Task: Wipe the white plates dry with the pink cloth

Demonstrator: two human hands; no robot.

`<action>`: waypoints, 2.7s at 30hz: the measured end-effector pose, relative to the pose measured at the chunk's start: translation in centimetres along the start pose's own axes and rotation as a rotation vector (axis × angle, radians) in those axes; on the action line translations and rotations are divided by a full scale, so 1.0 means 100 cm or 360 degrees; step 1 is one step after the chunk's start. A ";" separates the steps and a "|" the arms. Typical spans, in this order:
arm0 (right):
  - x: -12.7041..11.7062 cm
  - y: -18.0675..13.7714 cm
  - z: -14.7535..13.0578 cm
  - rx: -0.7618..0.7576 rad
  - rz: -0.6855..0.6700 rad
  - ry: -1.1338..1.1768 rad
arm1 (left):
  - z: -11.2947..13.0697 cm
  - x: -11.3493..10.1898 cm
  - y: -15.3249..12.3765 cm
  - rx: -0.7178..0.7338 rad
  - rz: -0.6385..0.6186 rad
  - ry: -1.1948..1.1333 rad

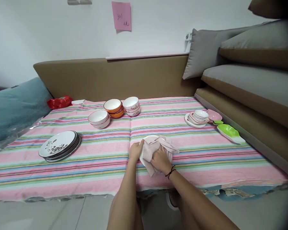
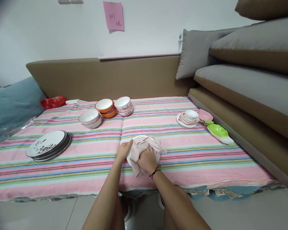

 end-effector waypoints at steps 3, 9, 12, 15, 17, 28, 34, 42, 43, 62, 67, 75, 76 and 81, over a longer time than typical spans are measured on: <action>0.001 0.005 0.004 0.0038 0.0052 -0.0043 | 0.002 0.000 -0.001 -0.0030 0.0004 0.0059; 0.005 0.016 0.011 0.0073 0.0105 -0.0099 | 0.003 -0.002 -0.004 -0.0117 0.0013 0.0196; 0.006 0.020 0.015 0.0103 0.0140 -0.0103 | 0.002 -0.002 -0.004 -0.0174 -0.0007 0.0252; 0.008 0.021 0.018 0.0122 0.0137 -0.0106 | 0.003 -0.002 -0.003 -0.0197 -0.0032 0.0283; 0.010 0.020 0.020 0.0120 0.0119 -0.0109 | 0.004 -0.002 -0.002 -0.0199 -0.0044 0.0293; 0.009 0.026 0.029 0.0191 0.0159 0.0015 | 0.008 -0.002 -0.004 -0.0193 -0.0082 0.0289; 0.000 0.035 0.033 0.0198 0.0220 0.0137 | 0.006 -0.001 0.000 -0.0199 -0.0157 0.0235; -0.008 0.047 0.044 0.0284 0.0042 0.0400 | 0.010 -0.001 0.002 -0.0238 -0.0331 0.0158; -0.009 0.047 0.042 0.0291 0.0008 0.0400 | 0.011 -0.001 0.002 -0.0229 -0.0343 0.0154; -0.020 0.053 0.037 0.0331 0.0194 0.0243 | 0.032 -0.019 0.006 0.0030 0.0003 -0.0224; -0.042 0.048 0.059 0.0483 0.0270 0.0428 | 0.043 -0.027 0.003 0.0246 0.0117 -0.0508; -0.059 0.030 0.093 0.0926 0.0534 0.1217 | 0.012 -0.054 0.000 -0.0094 0.0415 -0.1116; -0.058 0.029 0.093 0.0953 0.0568 0.1341 | 0.005 -0.055 -0.001 -0.0192 0.0468 -0.1228; -0.054 0.036 0.079 0.0880 0.0631 0.1733 | -0.013 -0.053 -0.005 -0.0447 0.0588 -0.1551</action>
Point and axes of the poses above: each hand's wrist, its own y-axis towards the middle knuckle, its own x-axis out of the palm, z = x × y, the point moved 9 cm from there along y, towards the middle knuckle, and after that the axes turned 13 degrees about y, right-handed, at the moved point
